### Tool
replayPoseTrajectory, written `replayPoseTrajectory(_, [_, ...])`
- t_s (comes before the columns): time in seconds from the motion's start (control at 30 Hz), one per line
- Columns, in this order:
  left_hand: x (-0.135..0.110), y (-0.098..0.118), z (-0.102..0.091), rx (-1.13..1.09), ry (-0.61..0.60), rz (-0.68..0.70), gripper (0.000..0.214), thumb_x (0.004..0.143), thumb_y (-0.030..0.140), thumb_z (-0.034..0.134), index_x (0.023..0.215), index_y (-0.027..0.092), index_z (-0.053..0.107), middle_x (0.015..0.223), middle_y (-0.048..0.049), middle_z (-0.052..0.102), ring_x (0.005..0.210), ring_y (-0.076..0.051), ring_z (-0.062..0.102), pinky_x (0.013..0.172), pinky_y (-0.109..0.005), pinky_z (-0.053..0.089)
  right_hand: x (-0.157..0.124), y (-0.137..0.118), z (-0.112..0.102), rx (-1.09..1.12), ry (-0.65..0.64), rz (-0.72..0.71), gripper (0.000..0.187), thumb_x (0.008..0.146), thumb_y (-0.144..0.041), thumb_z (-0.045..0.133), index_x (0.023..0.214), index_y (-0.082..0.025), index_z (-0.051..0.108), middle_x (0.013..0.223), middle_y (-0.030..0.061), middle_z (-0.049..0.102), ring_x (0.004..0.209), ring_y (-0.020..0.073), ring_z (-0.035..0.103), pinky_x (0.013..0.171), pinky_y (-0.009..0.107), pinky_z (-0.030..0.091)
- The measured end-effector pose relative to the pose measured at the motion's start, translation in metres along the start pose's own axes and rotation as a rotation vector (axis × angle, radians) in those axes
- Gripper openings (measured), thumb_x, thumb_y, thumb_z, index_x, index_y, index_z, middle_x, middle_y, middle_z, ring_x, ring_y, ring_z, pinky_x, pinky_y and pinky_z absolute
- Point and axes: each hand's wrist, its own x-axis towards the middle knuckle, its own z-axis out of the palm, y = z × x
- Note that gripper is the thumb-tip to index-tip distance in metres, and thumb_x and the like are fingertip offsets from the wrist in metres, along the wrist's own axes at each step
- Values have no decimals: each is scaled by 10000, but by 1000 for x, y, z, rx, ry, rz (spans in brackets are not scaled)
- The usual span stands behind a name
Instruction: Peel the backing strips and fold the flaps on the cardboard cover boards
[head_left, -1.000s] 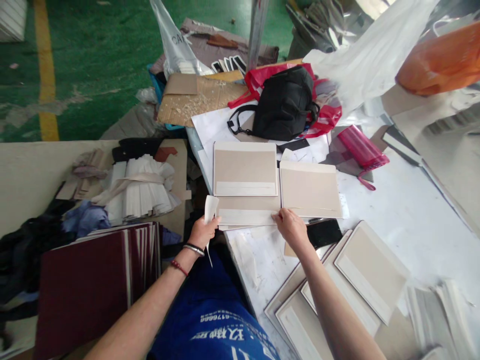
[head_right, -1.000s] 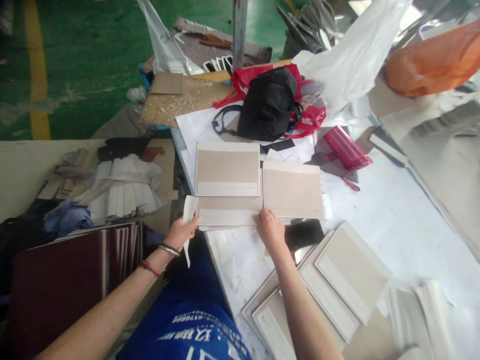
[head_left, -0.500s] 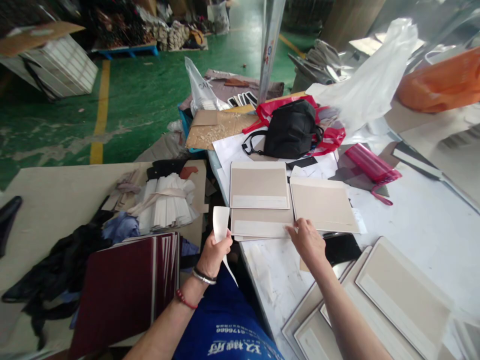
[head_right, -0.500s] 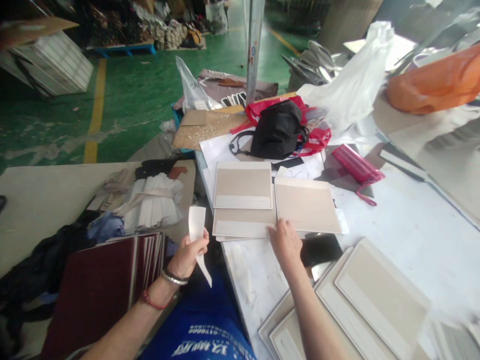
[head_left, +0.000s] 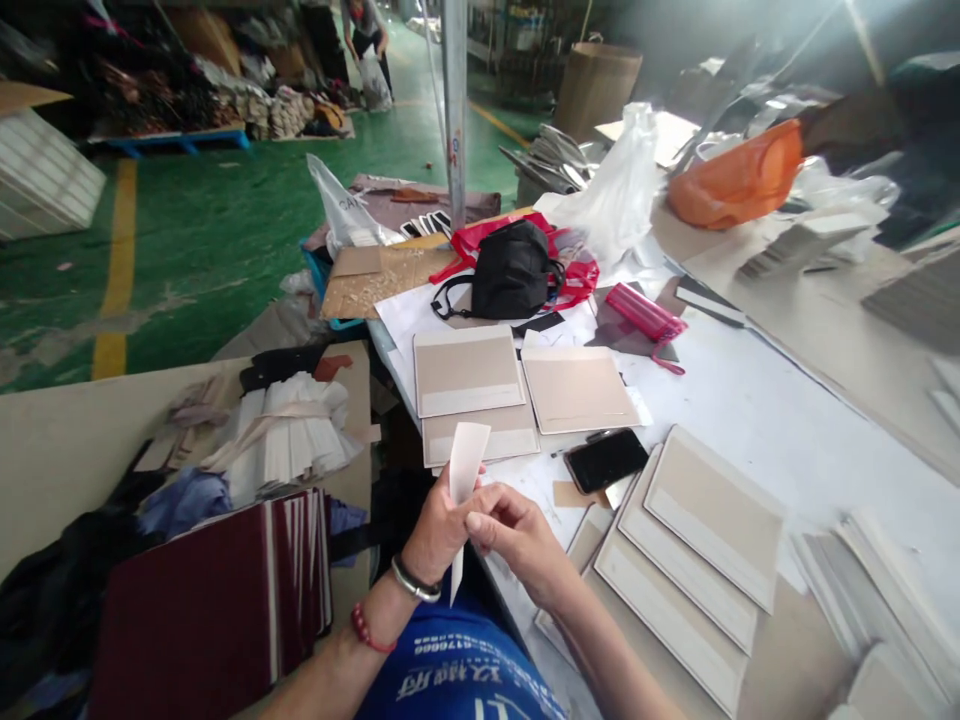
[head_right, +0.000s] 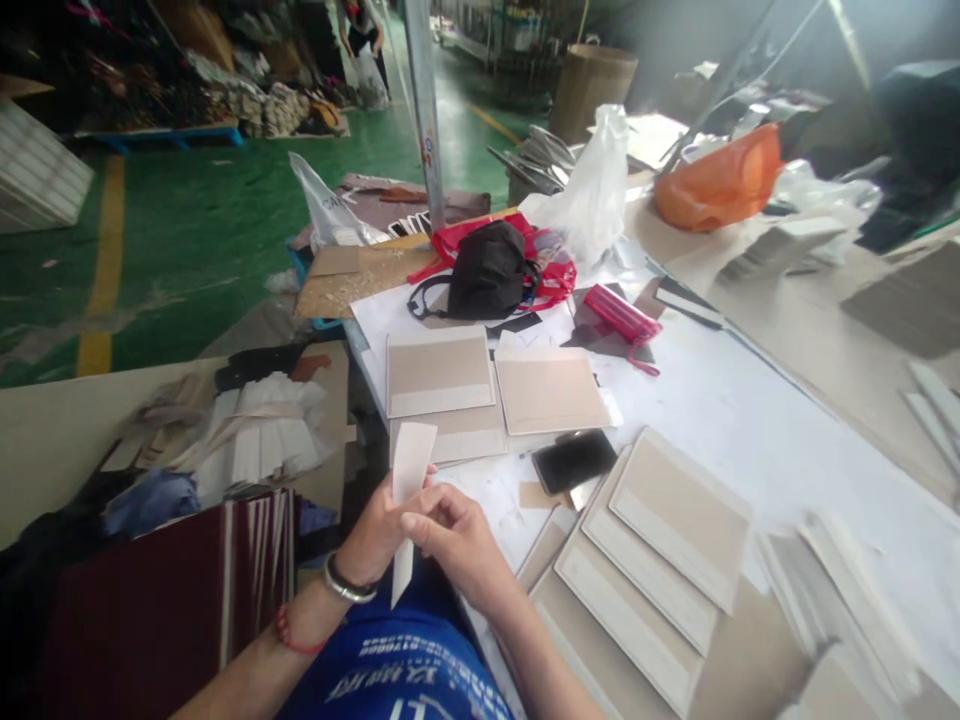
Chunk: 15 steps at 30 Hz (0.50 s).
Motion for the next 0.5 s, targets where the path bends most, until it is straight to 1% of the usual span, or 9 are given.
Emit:
replayPoseTrajectory(0.07, [-4,2,6,40,-44,33,423,599,373,724,919,164,542,700,19,555,630,-129,522,613,-243,438,-8,-1,-1,1,52,-30,265,722,-399,659,669,-187,509,613,-42,466,551,89,388,513,227,302])
replayPoseTrajectory(0.2, [-12,6,18,43,-190,100,429,652,329,693,1026,188,537,812,-11,622,697,-144,556,659,-245,450,-26,-5,-6,-35,115,-99,225,729,-357,661,686,-180,529,664,-31,495,589,88,406,534,224,316])
replayPoseTrajectory(0.27, [-17,6,24,58,-212,88,408,667,335,679,1022,190,539,724,7,614,627,-131,548,617,-237,449,-35,-5,-8,-22,131,-94,229,737,-361,651,684,-178,524,639,-33,490,577,88,414,528,224,327])
replayPoseTrajectory(0.37, [-24,3,33,112,-217,58,353,663,360,676,936,177,545,563,42,547,496,-110,495,506,-220,421,-47,-4,-11,19,166,-65,255,748,-395,631,682,-176,517,588,-36,490,533,89,425,500,224,335])
replayPoseTrajectory(0.43, [-28,-1,38,148,-234,59,352,640,370,691,888,171,541,564,36,548,475,-106,480,458,-213,398,-55,-2,-12,43,202,-56,273,746,-415,630,683,-175,515,559,-41,485,509,85,424,490,221,334])
replayPoseTrajectory(0.5, [-31,-7,43,152,-248,44,383,618,376,703,890,166,537,596,23,564,469,-105,477,433,-212,383,-62,0,-14,65,223,-48,306,748,-449,617,673,-172,508,545,-39,490,498,81,423,488,216,330])
